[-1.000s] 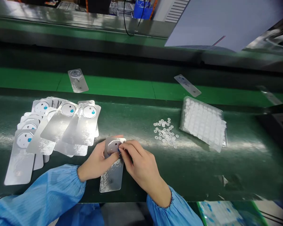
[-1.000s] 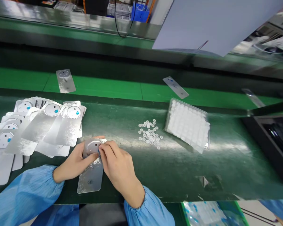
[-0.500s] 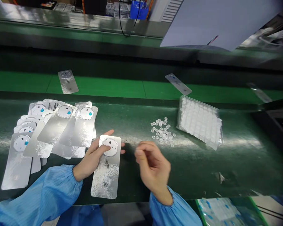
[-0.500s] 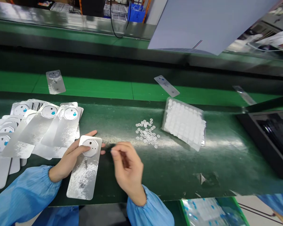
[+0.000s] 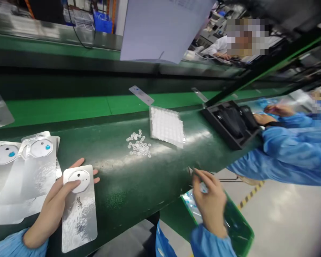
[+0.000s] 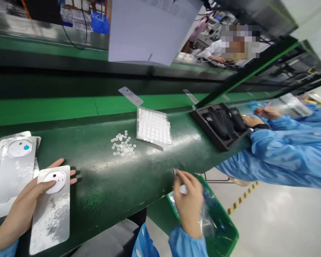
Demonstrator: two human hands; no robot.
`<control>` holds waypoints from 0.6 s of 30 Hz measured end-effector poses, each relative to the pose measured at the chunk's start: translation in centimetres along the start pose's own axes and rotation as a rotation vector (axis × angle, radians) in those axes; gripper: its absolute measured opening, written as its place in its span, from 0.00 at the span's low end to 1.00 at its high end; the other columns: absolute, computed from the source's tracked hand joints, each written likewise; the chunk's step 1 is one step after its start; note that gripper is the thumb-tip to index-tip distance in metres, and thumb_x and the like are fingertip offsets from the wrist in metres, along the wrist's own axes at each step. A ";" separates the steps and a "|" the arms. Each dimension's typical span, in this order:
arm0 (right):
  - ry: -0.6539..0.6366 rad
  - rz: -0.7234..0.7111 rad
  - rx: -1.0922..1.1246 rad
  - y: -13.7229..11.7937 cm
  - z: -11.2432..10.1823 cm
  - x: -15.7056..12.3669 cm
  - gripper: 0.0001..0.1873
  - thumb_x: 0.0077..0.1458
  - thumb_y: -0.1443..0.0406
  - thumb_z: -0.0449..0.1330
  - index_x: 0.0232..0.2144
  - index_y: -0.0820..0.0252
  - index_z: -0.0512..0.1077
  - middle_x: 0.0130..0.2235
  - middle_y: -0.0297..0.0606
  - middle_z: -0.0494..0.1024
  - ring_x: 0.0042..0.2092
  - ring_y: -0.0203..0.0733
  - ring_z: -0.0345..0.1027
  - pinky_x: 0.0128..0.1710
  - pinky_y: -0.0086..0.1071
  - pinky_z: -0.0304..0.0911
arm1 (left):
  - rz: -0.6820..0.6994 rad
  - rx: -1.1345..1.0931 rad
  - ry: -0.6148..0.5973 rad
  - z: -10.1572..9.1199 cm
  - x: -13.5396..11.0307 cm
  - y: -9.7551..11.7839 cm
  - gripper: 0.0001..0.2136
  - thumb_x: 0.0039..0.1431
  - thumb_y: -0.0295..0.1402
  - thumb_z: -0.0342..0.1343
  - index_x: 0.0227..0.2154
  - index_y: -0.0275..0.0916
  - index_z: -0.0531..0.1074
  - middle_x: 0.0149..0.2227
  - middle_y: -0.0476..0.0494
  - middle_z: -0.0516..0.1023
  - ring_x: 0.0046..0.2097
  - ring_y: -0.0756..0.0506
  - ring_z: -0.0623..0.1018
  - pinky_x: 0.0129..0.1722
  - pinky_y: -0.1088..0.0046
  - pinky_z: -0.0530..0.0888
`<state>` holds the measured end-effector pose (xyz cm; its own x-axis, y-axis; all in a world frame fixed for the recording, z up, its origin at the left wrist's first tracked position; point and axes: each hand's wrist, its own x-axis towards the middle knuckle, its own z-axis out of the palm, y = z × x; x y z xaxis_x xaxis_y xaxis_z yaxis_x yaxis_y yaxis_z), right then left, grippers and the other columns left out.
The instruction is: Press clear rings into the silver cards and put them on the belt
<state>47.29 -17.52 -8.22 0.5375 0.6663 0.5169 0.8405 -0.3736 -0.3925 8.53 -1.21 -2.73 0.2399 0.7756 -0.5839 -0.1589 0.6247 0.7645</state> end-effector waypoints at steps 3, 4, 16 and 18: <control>-0.235 -0.207 0.235 -6.5 4.5 2.0 0.13 0.67 0.60 0.57 0.46 0.56 0.81 0.42 0.44 0.82 0.42 0.48 0.77 0.45 0.42 0.73 | 0.015 0.032 -0.002 0.0 -0.1 0.1 0.39 0.58 0.43 0.62 0.71 0.40 0.58 0.53 0.34 0.82 0.56 0.29 0.80 0.61 0.50 0.73; -0.278 -0.259 0.249 -7.9 5.5 2.5 0.13 0.68 0.60 0.57 0.47 0.56 0.81 0.42 0.44 0.82 0.42 0.47 0.77 0.44 0.40 0.74 | 0.022 0.036 -0.008 0.0 -0.1 0.1 0.39 0.59 0.43 0.62 0.71 0.40 0.57 0.53 0.34 0.82 0.56 0.29 0.80 0.61 0.51 0.73; -0.566 -0.793 0.392 -9.2 0.5 -5.5 0.24 0.66 0.53 0.62 0.58 0.58 0.74 0.48 0.48 0.83 0.49 0.51 0.76 0.46 0.44 0.74 | 0.111 -0.067 -0.006 -0.7 0.6 -1.1 0.38 0.60 0.42 0.66 0.70 0.45 0.58 0.57 0.34 0.79 0.58 0.31 0.79 0.60 0.51 0.74; -0.578 -0.820 0.452 -9.3 0.1 -6.4 0.16 0.68 0.62 0.62 0.56 0.57 0.76 0.44 0.44 0.84 0.47 0.47 0.78 0.45 0.40 0.74 | 0.168 -0.054 -0.017 -0.8 0.9 -1.6 0.39 0.61 0.41 0.66 0.71 0.45 0.54 0.58 0.33 0.79 0.58 0.32 0.79 0.61 0.51 0.73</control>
<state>36.01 -18.24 -7.93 -0.3850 0.8497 0.3602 0.7614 0.5130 -0.3964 8.19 -1.44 -4.72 0.2214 0.8681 -0.4442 -0.2490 0.4907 0.8350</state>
